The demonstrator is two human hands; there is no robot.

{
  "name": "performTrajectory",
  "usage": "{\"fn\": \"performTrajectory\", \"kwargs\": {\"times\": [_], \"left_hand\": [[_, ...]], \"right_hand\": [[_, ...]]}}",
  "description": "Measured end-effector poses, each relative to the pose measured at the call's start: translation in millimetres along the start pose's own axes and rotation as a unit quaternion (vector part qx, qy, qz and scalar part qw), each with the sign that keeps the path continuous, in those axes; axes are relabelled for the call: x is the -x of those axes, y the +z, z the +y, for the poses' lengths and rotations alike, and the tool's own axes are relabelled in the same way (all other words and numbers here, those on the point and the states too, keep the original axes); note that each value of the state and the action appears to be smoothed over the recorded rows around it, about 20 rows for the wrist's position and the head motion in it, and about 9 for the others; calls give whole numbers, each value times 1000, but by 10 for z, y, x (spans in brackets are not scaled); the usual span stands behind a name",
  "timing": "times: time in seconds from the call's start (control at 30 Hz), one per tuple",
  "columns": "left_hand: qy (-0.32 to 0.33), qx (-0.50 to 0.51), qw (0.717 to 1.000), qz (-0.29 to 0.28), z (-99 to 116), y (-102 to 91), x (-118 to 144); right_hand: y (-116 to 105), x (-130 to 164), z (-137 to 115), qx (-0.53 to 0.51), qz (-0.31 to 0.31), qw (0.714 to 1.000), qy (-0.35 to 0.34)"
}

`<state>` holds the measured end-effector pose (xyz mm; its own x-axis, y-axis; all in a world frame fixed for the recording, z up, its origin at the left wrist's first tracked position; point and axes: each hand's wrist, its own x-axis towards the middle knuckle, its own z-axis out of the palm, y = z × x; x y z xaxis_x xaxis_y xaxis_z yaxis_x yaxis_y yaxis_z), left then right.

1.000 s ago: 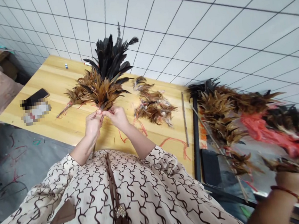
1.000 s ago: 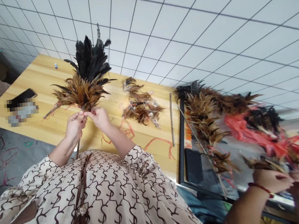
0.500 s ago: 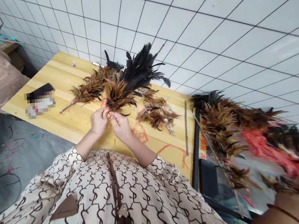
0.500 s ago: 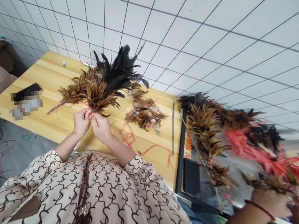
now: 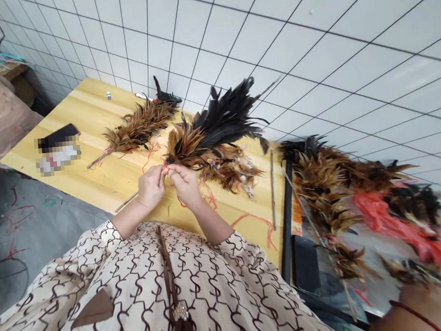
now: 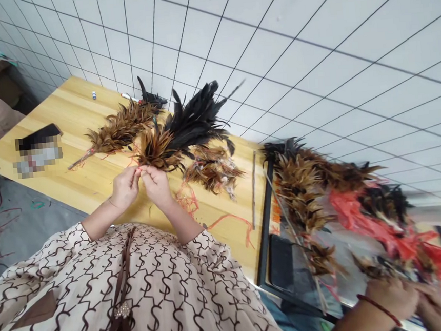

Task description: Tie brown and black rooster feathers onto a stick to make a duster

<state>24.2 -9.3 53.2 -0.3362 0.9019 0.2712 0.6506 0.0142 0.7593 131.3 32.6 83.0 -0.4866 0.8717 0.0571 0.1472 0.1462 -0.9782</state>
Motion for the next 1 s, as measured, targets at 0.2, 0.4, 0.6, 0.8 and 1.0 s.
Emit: {"fn": "performTrajectory", "kwargs": {"times": [0.2,0.4,0.6,0.8,1.0], "left_hand": [[35,-115,992,-38,-8,-5,7],[56,-171,983,-39,-51,30,-42],[86,-177,978,-74,-83,78,-55],[53,-145,987,-46,-136,26,-110],[61,-127,989,-47,-199,1,-129]], "right_hand": [[-47,-6,-29,-41,-11,999,4],[-35,32,14,-41,8,999,13],[-2,100,67,10,20,1000,14],[-145,109,94,85,-61,994,-11],[-292,105,120,126,-151,979,55]]}}
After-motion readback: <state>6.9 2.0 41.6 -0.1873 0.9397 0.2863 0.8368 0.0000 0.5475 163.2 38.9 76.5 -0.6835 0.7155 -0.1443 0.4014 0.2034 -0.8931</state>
